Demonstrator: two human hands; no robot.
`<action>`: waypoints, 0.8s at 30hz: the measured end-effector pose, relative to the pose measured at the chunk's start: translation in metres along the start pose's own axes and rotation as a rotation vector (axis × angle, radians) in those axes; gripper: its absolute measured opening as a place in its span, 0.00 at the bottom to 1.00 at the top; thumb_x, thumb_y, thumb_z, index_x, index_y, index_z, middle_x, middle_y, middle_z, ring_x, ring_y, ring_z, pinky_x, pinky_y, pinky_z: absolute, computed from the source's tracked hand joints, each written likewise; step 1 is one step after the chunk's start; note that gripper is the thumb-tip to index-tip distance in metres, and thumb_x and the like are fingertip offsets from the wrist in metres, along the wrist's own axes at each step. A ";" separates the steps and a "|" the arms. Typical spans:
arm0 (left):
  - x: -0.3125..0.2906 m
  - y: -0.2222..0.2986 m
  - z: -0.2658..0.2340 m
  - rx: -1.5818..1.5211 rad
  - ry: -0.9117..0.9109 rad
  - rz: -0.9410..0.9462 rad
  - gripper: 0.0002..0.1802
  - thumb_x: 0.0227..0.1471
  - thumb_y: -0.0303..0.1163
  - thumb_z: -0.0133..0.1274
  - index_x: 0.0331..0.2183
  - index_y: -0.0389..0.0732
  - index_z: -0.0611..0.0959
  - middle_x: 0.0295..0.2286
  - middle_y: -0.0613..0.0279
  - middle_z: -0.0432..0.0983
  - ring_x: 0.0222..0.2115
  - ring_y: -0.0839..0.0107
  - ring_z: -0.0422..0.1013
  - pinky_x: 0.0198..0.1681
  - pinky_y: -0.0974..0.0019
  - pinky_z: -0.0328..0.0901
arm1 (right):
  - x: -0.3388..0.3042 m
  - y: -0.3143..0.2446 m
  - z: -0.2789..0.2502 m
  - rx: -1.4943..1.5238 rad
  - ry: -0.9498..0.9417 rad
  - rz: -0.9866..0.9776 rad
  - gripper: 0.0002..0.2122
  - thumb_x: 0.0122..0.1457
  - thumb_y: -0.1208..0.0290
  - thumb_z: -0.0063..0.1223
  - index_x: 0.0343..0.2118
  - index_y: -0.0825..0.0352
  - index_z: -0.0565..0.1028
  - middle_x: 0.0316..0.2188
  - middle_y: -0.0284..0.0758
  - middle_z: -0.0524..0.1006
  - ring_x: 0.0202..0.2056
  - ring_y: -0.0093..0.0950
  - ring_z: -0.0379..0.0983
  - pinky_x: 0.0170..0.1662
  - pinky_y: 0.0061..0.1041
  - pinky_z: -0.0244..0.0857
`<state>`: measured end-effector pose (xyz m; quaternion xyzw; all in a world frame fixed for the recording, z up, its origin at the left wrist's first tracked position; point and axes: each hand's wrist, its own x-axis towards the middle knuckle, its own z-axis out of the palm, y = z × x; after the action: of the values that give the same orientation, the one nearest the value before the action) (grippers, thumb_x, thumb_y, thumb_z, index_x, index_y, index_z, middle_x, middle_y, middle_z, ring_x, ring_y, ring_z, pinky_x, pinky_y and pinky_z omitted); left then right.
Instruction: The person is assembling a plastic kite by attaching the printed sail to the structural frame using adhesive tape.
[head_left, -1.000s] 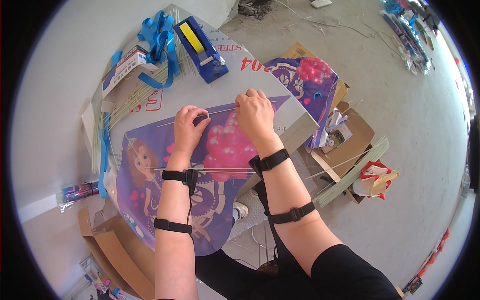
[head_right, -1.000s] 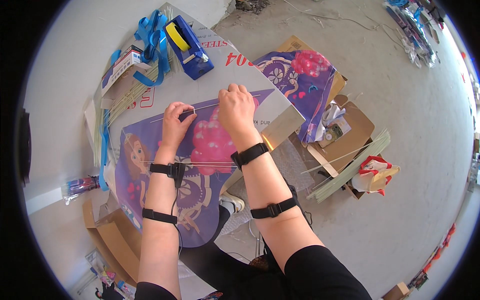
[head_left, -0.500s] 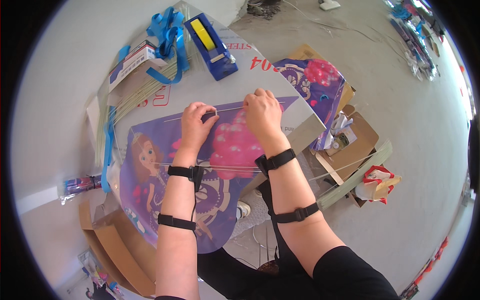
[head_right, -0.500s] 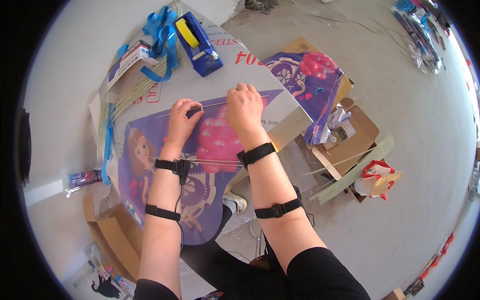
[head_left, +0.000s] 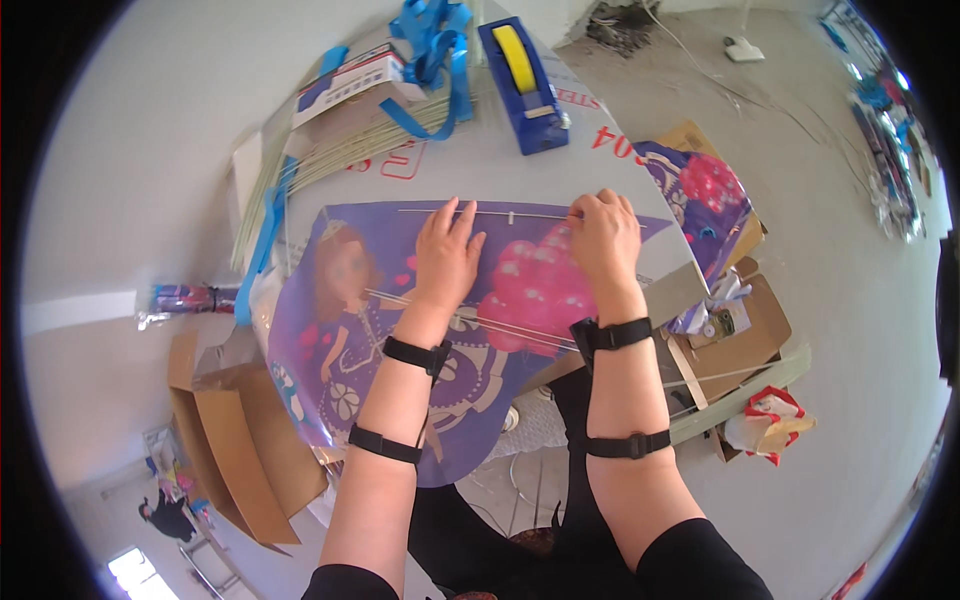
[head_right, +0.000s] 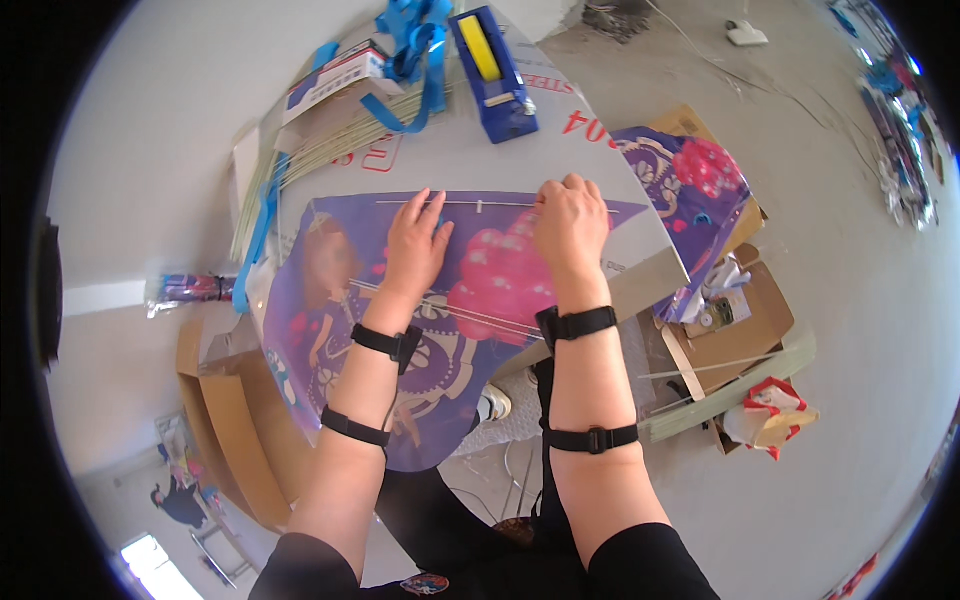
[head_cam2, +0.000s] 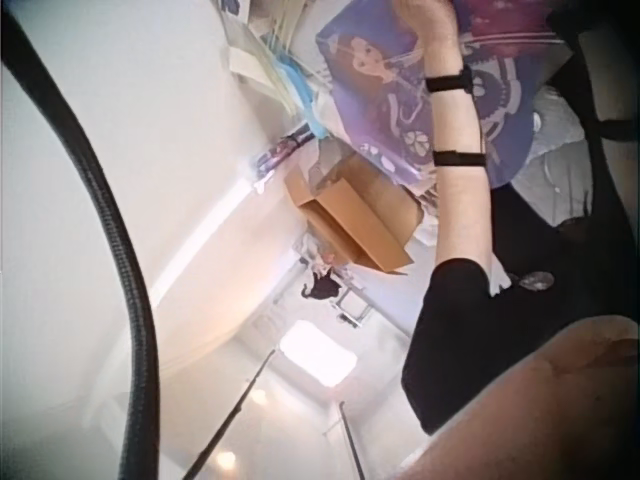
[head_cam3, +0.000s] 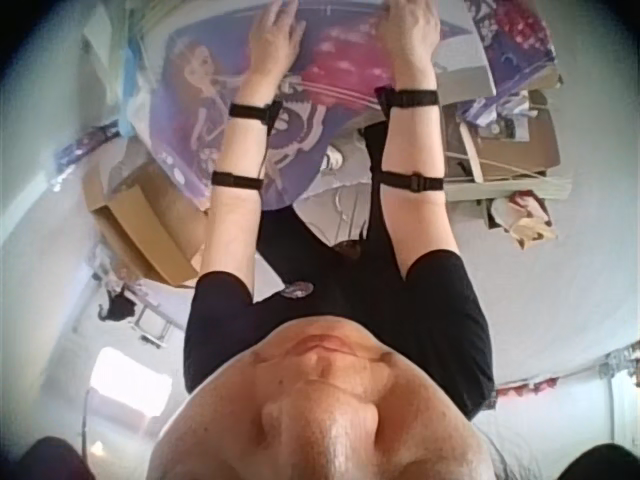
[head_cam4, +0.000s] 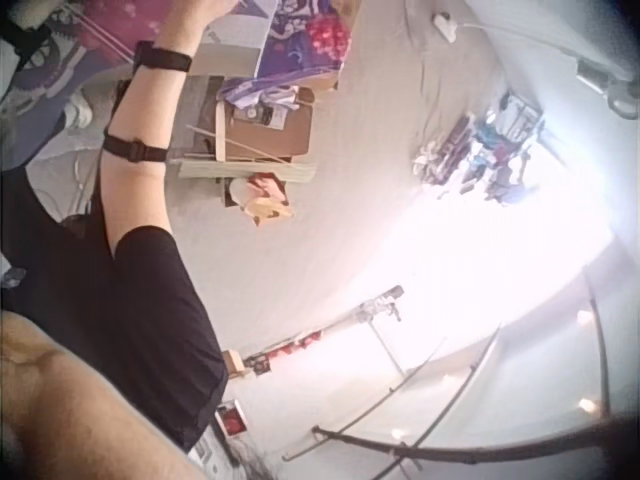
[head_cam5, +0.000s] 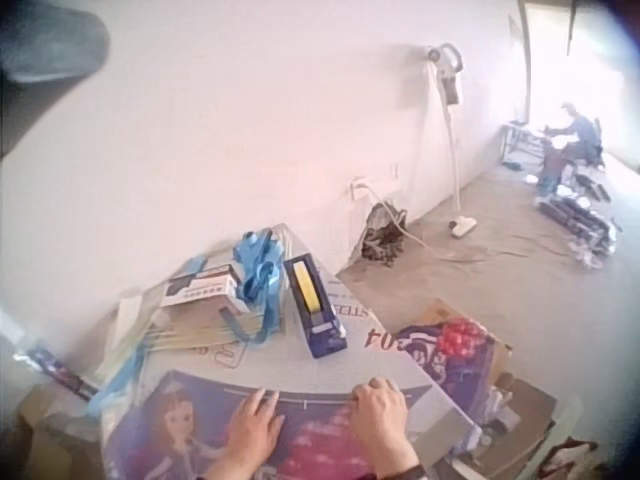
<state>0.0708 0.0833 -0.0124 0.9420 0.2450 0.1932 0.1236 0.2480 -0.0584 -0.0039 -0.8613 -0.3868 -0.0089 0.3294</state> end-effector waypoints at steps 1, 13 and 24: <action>-0.006 0.003 -0.001 0.061 -0.016 -0.042 0.26 0.48 0.34 0.56 0.51 0.40 0.73 0.50 0.47 0.65 0.49 0.49 0.64 0.51 0.53 0.60 | 0.000 0.000 0.000 -0.010 -0.003 0.012 0.02 0.43 0.76 0.53 0.21 0.63 0.77 0.25 0.35 0.72 0.34 0.37 0.70 0.38 0.33 0.65; -0.021 -0.001 0.001 0.171 -0.083 -0.157 0.31 0.53 0.41 0.54 0.57 0.43 0.67 0.57 0.42 0.54 0.56 0.43 0.55 0.57 0.49 0.54 | 0.000 -0.006 0.000 -0.046 -0.019 0.046 0.03 0.45 0.76 0.52 0.22 0.63 0.77 0.25 0.35 0.72 0.34 0.36 0.70 0.38 0.33 0.65; -0.025 -0.011 0.003 0.112 -0.008 -0.178 0.32 0.52 0.41 0.54 0.56 0.40 0.67 0.56 0.42 0.57 0.56 0.45 0.56 0.56 0.48 0.53 | 0.000 -0.004 0.003 -0.035 -0.018 0.055 0.03 0.44 0.77 0.52 0.21 0.63 0.77 0.25 0.34 0.73 0.34 0.36 0.70 0.38 0.32 0.65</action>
<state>0.0472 0.0790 -0.0263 0.9227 0.3378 0.1637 0.0881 0.2447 -0.0553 -0.0041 -0.8772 -0.3658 0.0013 0.3110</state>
